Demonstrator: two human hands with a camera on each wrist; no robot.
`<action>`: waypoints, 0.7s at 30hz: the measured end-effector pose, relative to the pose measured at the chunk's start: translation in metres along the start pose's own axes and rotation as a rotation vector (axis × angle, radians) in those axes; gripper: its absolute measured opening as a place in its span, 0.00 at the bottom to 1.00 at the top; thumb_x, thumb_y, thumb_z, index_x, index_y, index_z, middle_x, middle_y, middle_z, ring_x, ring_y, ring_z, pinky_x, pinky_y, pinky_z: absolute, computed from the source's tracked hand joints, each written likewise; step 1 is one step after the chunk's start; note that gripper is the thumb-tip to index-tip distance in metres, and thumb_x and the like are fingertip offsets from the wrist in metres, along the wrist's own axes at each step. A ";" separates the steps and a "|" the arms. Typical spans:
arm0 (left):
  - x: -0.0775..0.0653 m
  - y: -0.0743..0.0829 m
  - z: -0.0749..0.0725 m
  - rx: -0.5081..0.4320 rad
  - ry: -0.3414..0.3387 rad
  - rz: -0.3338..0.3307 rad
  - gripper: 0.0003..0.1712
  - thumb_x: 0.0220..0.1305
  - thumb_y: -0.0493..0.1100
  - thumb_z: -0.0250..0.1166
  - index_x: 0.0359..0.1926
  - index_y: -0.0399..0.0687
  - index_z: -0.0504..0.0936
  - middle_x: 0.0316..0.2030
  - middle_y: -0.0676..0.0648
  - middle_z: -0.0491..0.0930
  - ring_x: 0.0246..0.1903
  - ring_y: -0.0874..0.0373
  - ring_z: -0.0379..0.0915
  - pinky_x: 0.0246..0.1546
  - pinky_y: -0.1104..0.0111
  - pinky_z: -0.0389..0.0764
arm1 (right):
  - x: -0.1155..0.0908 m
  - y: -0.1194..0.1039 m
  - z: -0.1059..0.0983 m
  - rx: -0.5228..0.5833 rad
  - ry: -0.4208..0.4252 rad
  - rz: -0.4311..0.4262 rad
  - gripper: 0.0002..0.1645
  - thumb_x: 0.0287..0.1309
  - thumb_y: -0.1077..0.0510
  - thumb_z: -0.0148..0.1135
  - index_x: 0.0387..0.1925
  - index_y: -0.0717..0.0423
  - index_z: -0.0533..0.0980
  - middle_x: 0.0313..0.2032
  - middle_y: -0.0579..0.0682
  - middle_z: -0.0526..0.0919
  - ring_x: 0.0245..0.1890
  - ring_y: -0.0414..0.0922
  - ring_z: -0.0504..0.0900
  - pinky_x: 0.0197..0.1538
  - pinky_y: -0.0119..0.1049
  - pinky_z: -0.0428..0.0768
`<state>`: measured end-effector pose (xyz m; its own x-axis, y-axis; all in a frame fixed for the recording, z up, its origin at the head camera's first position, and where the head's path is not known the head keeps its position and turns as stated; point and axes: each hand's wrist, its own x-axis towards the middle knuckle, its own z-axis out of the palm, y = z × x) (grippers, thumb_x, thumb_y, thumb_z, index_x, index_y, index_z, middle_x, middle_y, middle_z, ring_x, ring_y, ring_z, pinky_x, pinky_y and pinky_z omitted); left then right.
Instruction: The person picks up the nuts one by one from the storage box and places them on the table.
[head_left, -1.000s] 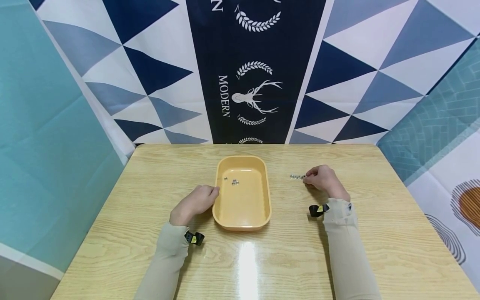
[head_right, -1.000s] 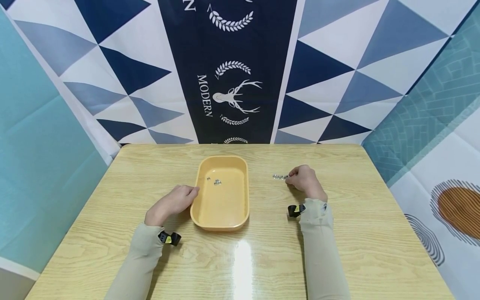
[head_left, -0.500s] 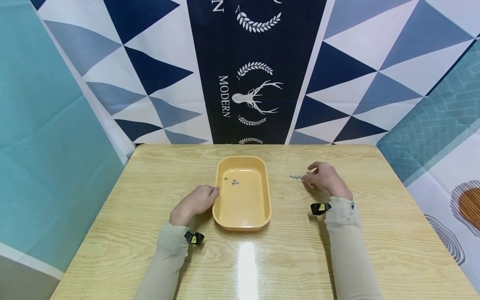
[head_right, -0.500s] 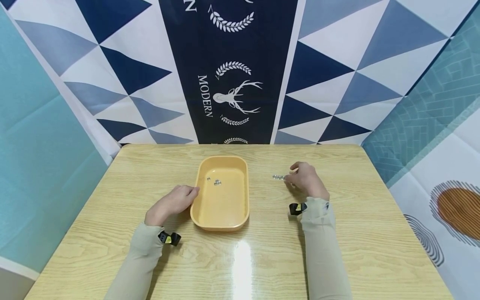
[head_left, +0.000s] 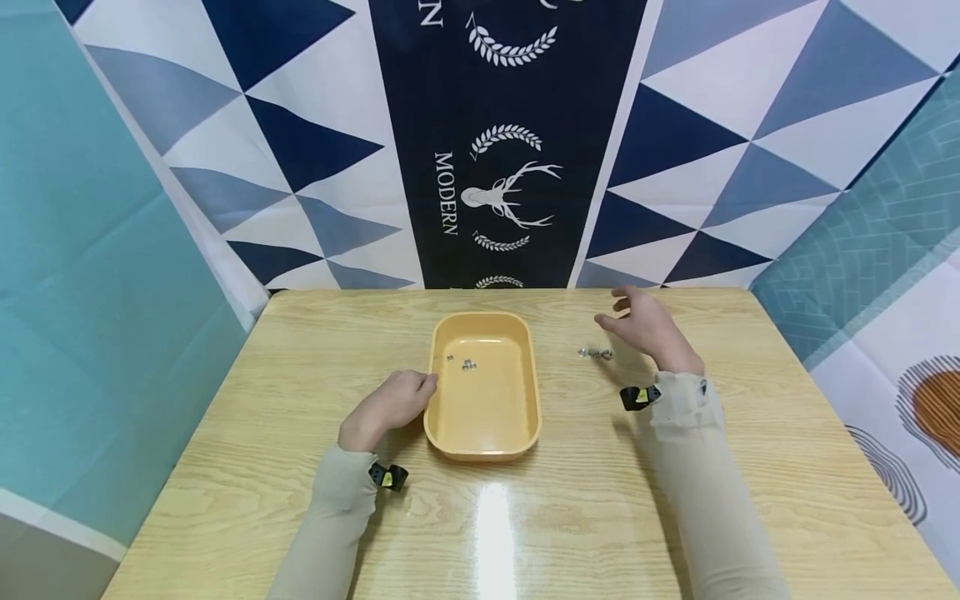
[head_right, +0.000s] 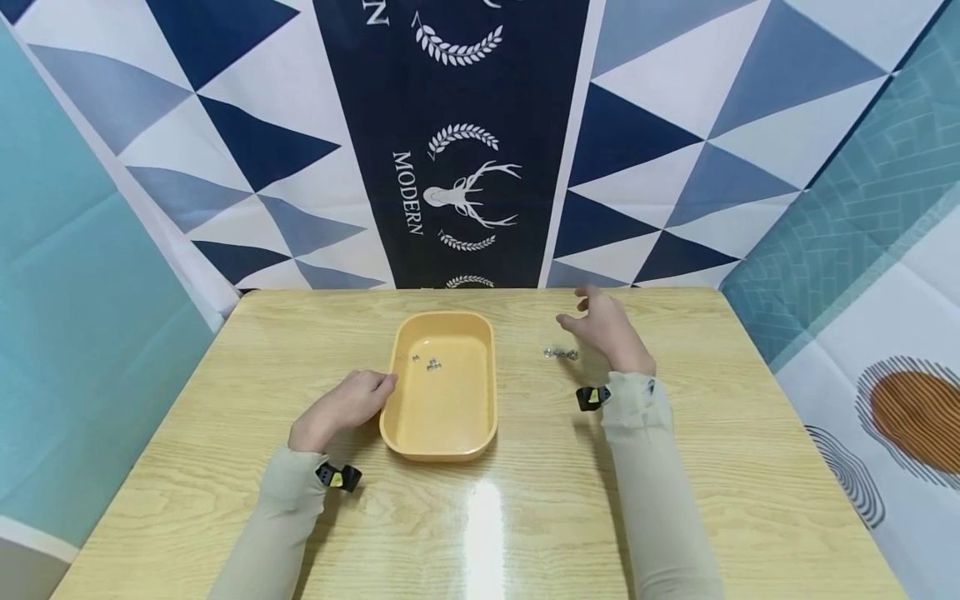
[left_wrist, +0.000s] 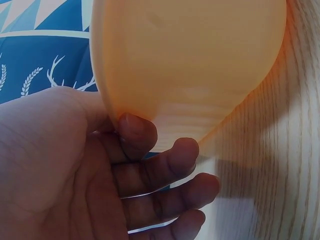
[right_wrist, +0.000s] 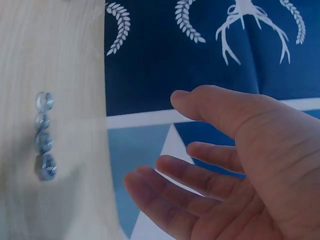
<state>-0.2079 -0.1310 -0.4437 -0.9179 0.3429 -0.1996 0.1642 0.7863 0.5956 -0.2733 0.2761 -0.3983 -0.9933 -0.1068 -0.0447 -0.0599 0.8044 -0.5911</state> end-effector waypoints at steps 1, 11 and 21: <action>0.000 0.000 0.000 0.001 -0.002 0.001 0.29 0.83 0.52 0.40 0.30 0.47 0.81 0.22 0.49 0.70 0.22 0.57 0.64 0.31 0.65 0.69 | 0.002 -0.002 0.000 0.004 -0.005 0.000 0.44 0.70 0.44 0.62 0.73 0.66 0.60 0.63 0.71 0.74 0.61 0.66 0.77 0.59 0.60 0.78; 0.000 -0.001 0.000 0.009 0.000 -0.005 0.29 0.83 0.52 0.40 0.31 0.47 0.81 0.23 0.48 0.72 0.23 0.58 0.65 0.34 0.65 0.70 | 0.015 -0.030 0.006 0.109 -0.054 -0.025 0.47 0.68 0.44 0.65 0.75 0.65 0.57 0.64 0.68 0.74 0.54 0.61 0.83 0.58 0.54 0.79; 0.002 -0.002 0.000 0.000 -0.004 0.010 0.29 0.83 0.51 0.40 0.27 0.47 0.78 0.22 0.49 0.69 0.23 0.58 0.64 0.34 0.65 0.70 | 0.023 -0.050 0.019 0.157 -0.074 -0.059 0.48 0.66 0.46 0.67 0.77 0.61 0.56 0.63 0.66 0.74 0.51 0.59 0.84 0.56 0.51 0.81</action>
<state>-0.2096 -0.1319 -0.4454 -0.9147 0.3532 -0.1967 0.1737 0.7827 0.5976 -0.2908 0.2225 -0.3851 -0.9783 -0.1979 -0.0618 -0.0956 0.6951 -0.7125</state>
